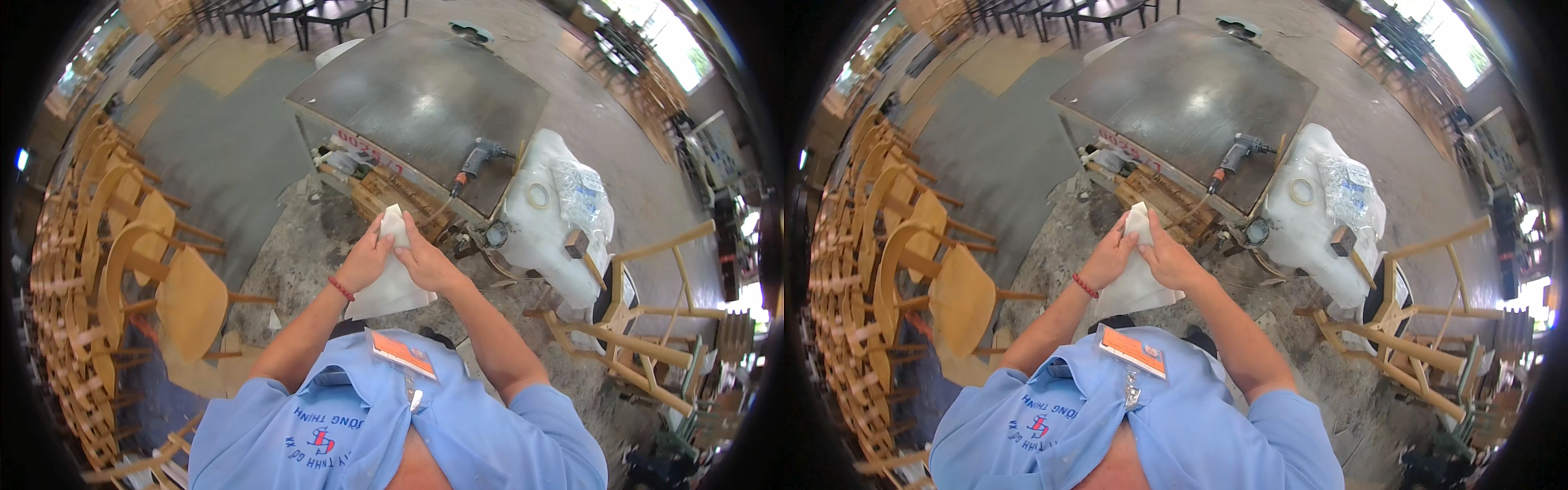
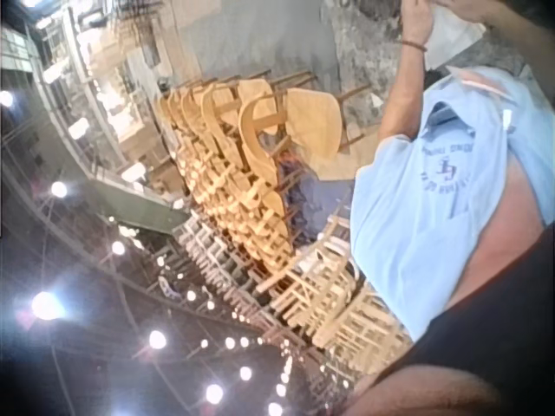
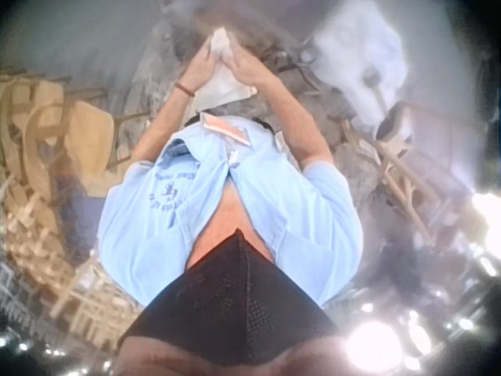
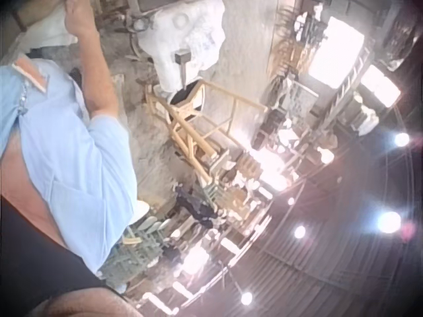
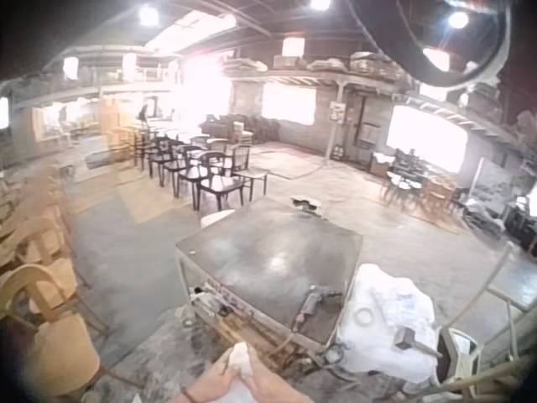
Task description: The person sits on the floor, opens a green bottle, then walks to a large plastic bag filled with white foam pieces. They repeatedly pick up foam pieces, fold or tear them, and place them back into the bag.
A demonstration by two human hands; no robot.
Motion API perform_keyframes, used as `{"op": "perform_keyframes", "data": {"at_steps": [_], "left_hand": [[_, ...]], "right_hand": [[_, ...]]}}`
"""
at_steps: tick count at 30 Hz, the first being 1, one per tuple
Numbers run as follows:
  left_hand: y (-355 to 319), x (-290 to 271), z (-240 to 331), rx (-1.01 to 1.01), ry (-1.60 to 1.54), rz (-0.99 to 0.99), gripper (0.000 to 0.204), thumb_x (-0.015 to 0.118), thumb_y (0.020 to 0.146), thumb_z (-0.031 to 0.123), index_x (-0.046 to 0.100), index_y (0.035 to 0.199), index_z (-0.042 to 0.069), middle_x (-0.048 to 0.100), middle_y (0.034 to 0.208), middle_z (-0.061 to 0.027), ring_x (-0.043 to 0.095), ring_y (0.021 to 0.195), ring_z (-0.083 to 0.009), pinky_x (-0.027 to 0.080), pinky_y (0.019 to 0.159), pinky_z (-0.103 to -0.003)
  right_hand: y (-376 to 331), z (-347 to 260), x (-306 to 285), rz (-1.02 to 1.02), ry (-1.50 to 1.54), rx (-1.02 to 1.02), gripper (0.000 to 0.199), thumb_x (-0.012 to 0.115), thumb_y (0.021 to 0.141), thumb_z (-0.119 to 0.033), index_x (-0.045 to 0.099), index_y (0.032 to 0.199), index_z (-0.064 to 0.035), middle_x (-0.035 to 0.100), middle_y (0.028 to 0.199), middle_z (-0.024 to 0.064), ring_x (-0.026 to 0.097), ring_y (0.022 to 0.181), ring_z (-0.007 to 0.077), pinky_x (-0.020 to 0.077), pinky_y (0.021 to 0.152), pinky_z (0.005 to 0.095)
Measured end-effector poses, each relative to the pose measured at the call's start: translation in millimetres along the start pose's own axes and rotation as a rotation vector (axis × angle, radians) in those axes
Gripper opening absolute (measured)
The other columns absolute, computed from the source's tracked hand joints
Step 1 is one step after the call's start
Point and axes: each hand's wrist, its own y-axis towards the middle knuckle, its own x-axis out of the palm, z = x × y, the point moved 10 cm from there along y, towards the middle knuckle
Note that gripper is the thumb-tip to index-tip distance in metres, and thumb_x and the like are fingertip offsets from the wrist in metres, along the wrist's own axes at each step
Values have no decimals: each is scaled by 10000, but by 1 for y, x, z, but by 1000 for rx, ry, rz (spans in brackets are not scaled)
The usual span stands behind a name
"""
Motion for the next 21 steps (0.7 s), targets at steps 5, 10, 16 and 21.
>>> {"op": "perform_keyframes", "data": {"at_steps": [5, 10, 16, 21], "left_hand": [[24, 16, 22, 21, 24, -245, 446, 511, 1020, 142, 406, 1425, -14, 575, 1287, -124, 540, 1170, -179, 424, 1012, -312], [28, 37, 35, 50, 15, -361, 384, 559, 997, 147, 486, 1346, 5, 622, 1191, -111, 583, 1079, -170, 463, 937, -311], [22, 78, 41, -29, -123, -464, 212, 608, 977, 107, 602, 1167, 13, 650, 1050, -17, 571, 948, -68, 473, 835, -246], [16, 102, 54, -33, -102, -509, 94, 619, 944, 66, 660, 1013, 17, 653, 892, 18, 553, 823, -30, 460, 714, -215]], "right_hand": [[1, 16, -30, 377, 458, 76, 504, 581, 990, -241, 445, 1413, -3, 610, 1230, 170, 589, 1108, 233, 458, 937, 334], [-21, 19, -45, 531, 646, 98, 256, 633, 952, -162, 629, 1157, -10, 666, 946, 23, 578, 840, 77, 470, 749, 255], [-61, 28, -64, 552, 631, 56, 177, 602, 943, -77, 635, 1115, -48, 676, 955, 18, 576, 826, 59, 465, 726, 235], [-93, 30, -69, 673, 742, -1, 178, 581, 948, -42, 645, 1114, -50, 668, 923, 0, 574, 817, 53, 458, 714, 216]]}}
